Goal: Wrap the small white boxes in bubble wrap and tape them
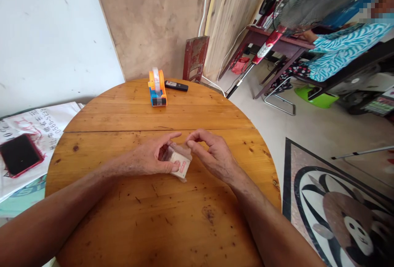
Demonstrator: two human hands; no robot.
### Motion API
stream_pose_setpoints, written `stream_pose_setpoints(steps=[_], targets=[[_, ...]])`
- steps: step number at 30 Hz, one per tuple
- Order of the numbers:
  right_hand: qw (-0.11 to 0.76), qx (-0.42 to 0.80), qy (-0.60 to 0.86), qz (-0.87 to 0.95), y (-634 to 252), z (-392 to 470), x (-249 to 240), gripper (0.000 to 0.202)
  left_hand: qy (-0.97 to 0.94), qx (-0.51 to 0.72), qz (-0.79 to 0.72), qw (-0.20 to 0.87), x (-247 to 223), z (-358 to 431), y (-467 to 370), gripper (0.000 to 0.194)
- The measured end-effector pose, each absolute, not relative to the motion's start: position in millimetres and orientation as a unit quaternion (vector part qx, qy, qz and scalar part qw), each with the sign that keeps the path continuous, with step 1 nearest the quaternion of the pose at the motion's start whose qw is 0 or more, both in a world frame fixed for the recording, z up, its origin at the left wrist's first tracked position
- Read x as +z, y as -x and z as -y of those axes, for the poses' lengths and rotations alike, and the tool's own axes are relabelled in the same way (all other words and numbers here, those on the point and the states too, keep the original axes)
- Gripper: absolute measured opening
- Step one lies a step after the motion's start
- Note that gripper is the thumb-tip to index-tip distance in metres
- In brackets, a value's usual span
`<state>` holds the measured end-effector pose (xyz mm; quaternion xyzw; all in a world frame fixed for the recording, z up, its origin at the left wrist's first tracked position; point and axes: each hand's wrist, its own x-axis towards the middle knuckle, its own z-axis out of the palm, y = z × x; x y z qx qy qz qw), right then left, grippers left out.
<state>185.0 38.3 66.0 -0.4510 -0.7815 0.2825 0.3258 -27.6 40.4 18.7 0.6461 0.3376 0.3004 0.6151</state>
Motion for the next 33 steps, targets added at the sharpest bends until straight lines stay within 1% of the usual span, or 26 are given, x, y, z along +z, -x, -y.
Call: stream_pose_setpoints(steps=[3,6,11,13,16,20,22,25,30,31,33], targets=[[0.374,0.318,0.456,0.742,-187.3,-44.0,59.1,0.016,-0.636,0.274,-0.314,0.65,19.5,-38.2,23.4,0.097],[0.419,0.371,0.447,0.698,-187.1,-51.4,48.4,0.019,-0.645,0.274,-0.296,0.649,16.6,-37.0,20.8,0.108],[0.486,0.44,0.428,0.622,-183.3,-63.4,33.9,0.019,-0.629,0.281,-0.263,0.676,17.6,-36.2,17.9,0.109],[0.512,0.447,0.426,0.597,-182.9,-67.6,30.7,0.018,-0.62,0.281,-0.25,0.688,22.5,-36.0,19.0,0.103],[0.54,0.442,0.425,0.577,-183.5,-72.4,27.4,0.016,-0.627,0.282,-0.262,0.677,30.9,-35.4,22.6,0.084],[0.537,0.45,0.441,0.561,-184.9,-76.5,23.5,0.016,-0.655,0.282,-0.312,0.628,36.3,-35.1,27.1,0.05],[0.526,0.455,0.454,0.557,-186.2,-78.7,21.2,0.018,-0.682,0.262,-0.346,0.589,36.4,-36.1,28.7,0.04],[0.509,0.439,0.482,0.563,-189.6,-82.6,18.7,0.02,-0.693,0.245,-0.374,0.566,34.4,-39.1,30.3,0.042],[0.535,0.323,0.491,0.608,-193.2,-75.9,29.6,0.018,-0.599,0.297,-0.399,0.627,26.0,-44.2,29.9,0.039],[0.526,0.318,0.478,0.627,-192.5,-70.9,34.5,0.016,-0.575,0.306,-0.403,0.643,24.1,-45.1,29.6,0.038],[0.474,0.323,0.442,0.69,-189.4,-58.7,44.6,0.012,-0.529,0.326,-0.406,0.67,21.3,-47.1,29.1,0.037]])
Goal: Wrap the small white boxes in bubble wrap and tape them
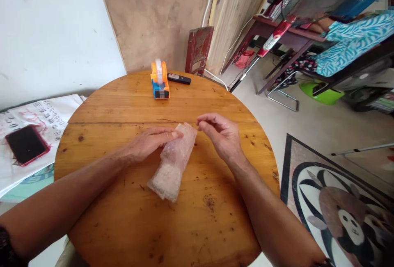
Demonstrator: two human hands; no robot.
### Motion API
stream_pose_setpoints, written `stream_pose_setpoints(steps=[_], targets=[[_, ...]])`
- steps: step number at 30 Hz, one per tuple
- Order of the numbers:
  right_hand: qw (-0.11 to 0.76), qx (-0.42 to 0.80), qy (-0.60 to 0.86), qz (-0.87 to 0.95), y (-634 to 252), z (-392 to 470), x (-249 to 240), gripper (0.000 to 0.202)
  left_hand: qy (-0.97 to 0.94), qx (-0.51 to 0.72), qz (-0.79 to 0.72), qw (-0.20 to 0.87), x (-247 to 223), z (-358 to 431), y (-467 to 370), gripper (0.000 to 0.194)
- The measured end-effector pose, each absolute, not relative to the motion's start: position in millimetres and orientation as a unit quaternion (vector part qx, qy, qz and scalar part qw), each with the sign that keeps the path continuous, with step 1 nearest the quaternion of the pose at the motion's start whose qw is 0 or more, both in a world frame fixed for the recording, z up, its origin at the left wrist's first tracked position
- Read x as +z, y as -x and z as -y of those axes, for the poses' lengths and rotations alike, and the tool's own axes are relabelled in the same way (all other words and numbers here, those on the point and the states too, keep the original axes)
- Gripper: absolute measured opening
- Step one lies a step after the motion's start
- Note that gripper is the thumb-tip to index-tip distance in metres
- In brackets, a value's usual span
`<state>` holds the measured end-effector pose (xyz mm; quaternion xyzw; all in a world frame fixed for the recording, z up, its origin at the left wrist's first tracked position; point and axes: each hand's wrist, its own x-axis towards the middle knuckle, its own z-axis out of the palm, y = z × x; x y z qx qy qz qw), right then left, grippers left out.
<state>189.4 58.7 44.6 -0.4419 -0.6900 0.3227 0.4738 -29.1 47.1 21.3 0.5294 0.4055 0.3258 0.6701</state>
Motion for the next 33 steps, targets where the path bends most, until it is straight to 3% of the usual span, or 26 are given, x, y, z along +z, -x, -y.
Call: stream_pose_setpoints(steps=[3,10,18,23,27,33], targets=[[0.386,0.291,0.355,0.8,-182.4,-42.4,54.5,0.014,-0.482,0.363,-0.409,0.685,20.8,-50.8,29.2,0.04],[0.222,0.18,0.279,0.917,-170.5,-32.1,57.3,0.027,-0.461,0.401,-0.395,0.687,27.5,-54.1,29.5,0.072],[0.174,0.019,0.457,0.872,-175.2,-36.2,46.8,0.024,-0.53,0.399,-0.467,0.584,20.5,-58.0,28.2,0.043],[0.216,0.008,0.537,0.816,-180.9,-48.1,35.2,0.031,-0.555,0.409,-0.467,0.554,20.1,-56.7,28.7,0.032],[0.286,0.079,0.557,0.775,-178.8,-51.8,29.5,0.046,-0.59,0.391,-0.477,0.521,21.6,-52.4,28.3,0.033],[0.367,0.262,0.53,0.718,-178.1,-63.1,21.1,0.021,-0.586,0.397,-0.462,0.534,24.8,-46.7,25.0,0.042]])
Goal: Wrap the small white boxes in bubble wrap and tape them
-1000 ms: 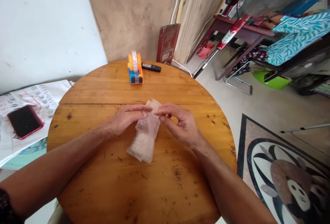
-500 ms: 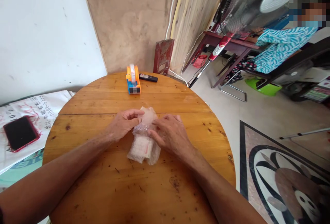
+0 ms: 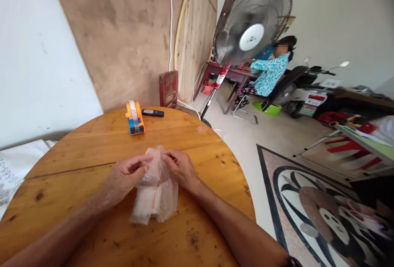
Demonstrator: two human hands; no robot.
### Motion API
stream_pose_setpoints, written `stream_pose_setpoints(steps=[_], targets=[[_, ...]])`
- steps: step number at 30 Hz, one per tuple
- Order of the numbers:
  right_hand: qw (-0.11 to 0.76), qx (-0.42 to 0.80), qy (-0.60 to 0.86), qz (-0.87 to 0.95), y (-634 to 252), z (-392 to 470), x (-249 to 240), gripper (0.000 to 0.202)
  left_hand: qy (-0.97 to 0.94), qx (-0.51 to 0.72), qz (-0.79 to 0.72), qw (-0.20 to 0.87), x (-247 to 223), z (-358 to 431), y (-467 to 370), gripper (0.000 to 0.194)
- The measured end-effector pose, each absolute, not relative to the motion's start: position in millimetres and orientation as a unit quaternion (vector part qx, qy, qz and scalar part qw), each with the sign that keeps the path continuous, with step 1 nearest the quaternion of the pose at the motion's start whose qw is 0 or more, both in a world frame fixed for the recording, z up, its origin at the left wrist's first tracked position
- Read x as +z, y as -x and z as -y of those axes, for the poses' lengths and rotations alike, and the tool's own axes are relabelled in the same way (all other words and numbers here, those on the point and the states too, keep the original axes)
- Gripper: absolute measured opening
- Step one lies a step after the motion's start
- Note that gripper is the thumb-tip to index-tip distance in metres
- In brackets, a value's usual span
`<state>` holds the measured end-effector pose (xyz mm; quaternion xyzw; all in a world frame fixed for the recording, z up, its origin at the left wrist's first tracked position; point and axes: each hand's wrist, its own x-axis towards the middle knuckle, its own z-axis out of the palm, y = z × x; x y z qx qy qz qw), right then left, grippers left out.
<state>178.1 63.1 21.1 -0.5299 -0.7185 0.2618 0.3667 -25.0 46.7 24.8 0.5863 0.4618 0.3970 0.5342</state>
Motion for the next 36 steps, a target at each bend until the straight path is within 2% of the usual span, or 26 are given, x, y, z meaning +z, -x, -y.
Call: stream_pose_setpoints(steps=[4,9,14,18,22,25,31,36], targets=[[0.438,0.413,0.518,0.607,-180.9,-67.1,20.2,0.026,-0.525,0.433,-0.493,0.541,24.7,-49.5,26.6,0.04],[0.483,0.471,0.519,0.525,-185.9,-68.2,21.7,0.028,-0.515,0.45,-0.522,0.51,23.4,-55.7,29.8,0.037],[0.484,0.532,0.495,0.488,-185.6,-72.3,21.3,0.033,-0.595,0.488,-0.535,0.35,22.9,-56.6,31.6,0.026],[0.477,0.626,0.432,0.44,-181.3,-70.1,25.5,0.03,-0.648,0.423,-0.517,0.367,25.8,-49.0,29.1,0.025],[0.46,0.684,0.373,0.426,-177.3,-63.9,32.5,0.03,-0.69,0.368,-0.54,0.311,29.4,-45.2,25.4,0.04],[0.45,0.704,0.348,0.425,-175.3,-59.7,35.7,0.029,-0.691,0.368,-0.553,0.284,30.4,-46.4,24.2,0.042],[0.463,0.705,0.348,0.409,-175.3,-63.7,31.7,0.029,-0.646,0.412,-0.517,0.382,27.6,-49.3,26.0,0.017],[0.493,0.613,0.431,0.443,-179.4,-71.6,21.2,0.03,-0.574,0.464,-0.513,0.437,24.8,-57.0,34.8,0.016]])
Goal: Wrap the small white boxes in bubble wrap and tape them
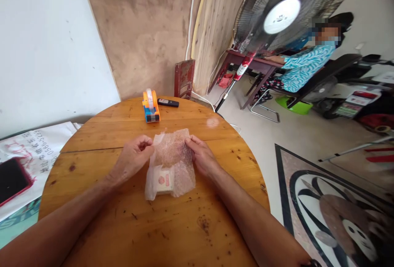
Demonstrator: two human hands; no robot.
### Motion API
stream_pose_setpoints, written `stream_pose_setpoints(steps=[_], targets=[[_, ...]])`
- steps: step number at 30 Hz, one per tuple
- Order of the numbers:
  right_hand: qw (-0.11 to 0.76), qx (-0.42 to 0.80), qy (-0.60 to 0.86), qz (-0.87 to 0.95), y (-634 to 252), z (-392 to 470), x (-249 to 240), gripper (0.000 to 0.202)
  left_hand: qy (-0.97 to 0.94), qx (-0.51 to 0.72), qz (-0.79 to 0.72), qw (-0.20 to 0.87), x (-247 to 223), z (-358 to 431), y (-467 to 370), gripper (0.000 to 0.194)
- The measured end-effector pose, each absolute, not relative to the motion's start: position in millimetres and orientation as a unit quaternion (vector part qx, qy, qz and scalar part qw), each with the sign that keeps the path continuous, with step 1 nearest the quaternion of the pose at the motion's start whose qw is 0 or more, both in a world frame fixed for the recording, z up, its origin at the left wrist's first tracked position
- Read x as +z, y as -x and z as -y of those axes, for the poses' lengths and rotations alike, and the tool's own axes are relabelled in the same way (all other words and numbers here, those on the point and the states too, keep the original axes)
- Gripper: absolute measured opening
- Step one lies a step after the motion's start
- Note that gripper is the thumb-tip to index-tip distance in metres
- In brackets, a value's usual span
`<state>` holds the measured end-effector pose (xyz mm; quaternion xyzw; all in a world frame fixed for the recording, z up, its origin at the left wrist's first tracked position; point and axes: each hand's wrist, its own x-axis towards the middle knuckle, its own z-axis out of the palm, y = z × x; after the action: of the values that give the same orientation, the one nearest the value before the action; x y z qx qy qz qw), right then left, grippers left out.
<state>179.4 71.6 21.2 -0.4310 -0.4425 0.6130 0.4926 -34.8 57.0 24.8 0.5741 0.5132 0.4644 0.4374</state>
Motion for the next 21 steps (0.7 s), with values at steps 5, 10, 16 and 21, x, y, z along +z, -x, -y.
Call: stream_pose_setpoints(steps=[5,10,16,21], targets=[[0.487,0.474,0.504,0.533,-188.6,-77.8,15.3,0.03,-0.473,0.475,-0.561,0.487,21.2,-69.8,46.2,0.018],[0.454,0.29,0.55,0.638,-204.5,-87.9,16.4,0.026,-0.55,0.427,-0.592,0.406,14.9,-82.0,63.6,0.021],[0.363,0.184,0.608,0.682,-214.1,-91.5,17.5,0.019,-0.64,0.316,-0.638,0.289,12.3,-88.5,73.8,0.015],[0.304,0.144,0.639,0.692,-213.1,-90.2,17.7,0.019,-0.643,0.416,-0.612,0.197,31.7,-74.3,64.3,0.023]])
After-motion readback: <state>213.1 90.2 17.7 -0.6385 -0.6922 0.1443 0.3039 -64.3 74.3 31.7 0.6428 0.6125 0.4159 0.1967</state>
